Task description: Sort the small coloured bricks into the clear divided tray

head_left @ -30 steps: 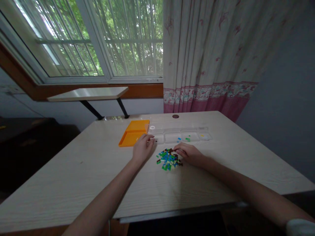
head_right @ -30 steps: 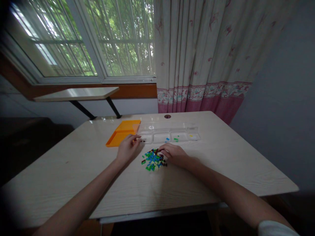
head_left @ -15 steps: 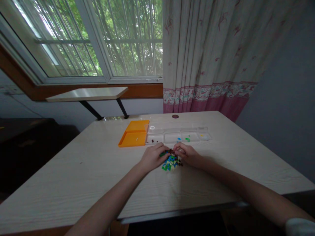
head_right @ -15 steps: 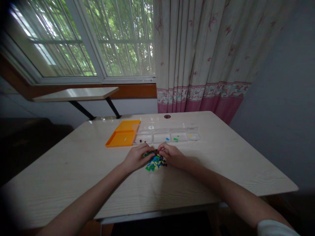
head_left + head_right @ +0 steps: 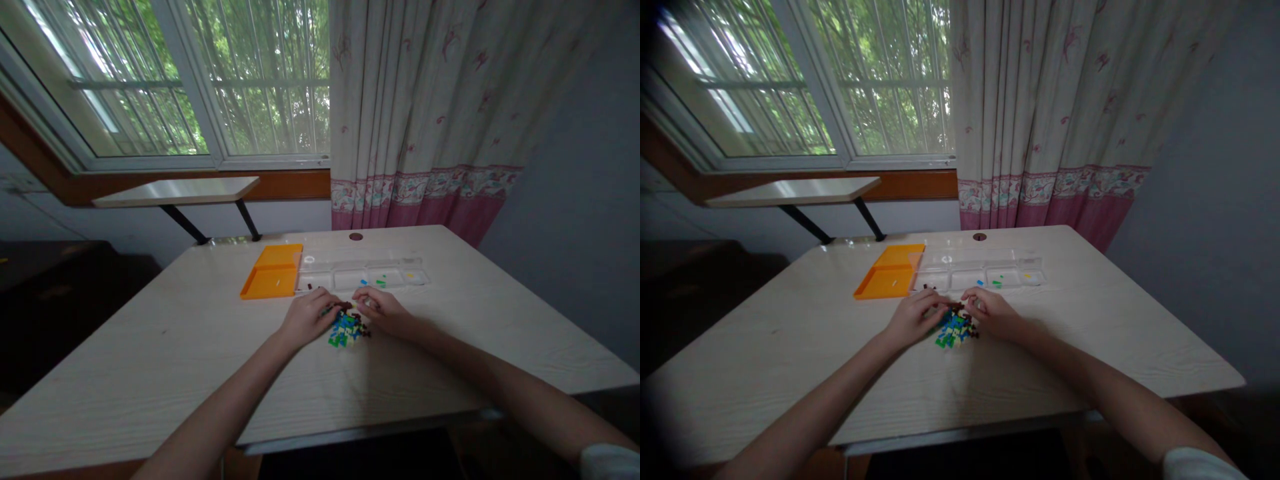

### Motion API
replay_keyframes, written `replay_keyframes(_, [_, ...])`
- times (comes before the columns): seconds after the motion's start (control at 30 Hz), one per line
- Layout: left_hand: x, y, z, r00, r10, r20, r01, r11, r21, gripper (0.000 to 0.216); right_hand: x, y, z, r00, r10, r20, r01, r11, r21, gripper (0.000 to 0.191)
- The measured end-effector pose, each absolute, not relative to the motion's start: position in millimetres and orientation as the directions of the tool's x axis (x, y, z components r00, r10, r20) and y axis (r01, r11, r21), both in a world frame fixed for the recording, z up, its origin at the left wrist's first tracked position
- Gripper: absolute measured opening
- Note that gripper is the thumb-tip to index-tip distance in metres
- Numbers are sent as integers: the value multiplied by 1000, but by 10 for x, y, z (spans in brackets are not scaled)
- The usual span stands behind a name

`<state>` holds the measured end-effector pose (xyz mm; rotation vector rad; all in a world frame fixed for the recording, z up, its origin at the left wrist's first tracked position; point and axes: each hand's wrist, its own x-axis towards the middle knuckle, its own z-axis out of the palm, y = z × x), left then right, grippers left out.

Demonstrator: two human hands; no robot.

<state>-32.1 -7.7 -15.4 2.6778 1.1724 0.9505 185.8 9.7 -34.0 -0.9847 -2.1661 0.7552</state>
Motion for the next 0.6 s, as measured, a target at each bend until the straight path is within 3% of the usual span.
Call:
replay_keyframes(0.17, [-420, -65, -85, 315, 705, 636, 674, -638, 372, 16, 1964, 104, -282, -678, 639, 364, 425, 744, -515, 15])
replay_keyframes(0.3, [-457, -65, -44, 194, 673, 714, 672, -621, 403, 14, 1980, 65, -310, -761, 538, 363, 363, 816, -450, 22])
replay_keyframes(0.6, [-439, -90, -33, 158, 631, 759, 670, -633, 387, 13, 1933, 32, -325, -751, 558, 353, 413, 814, -408, 25])
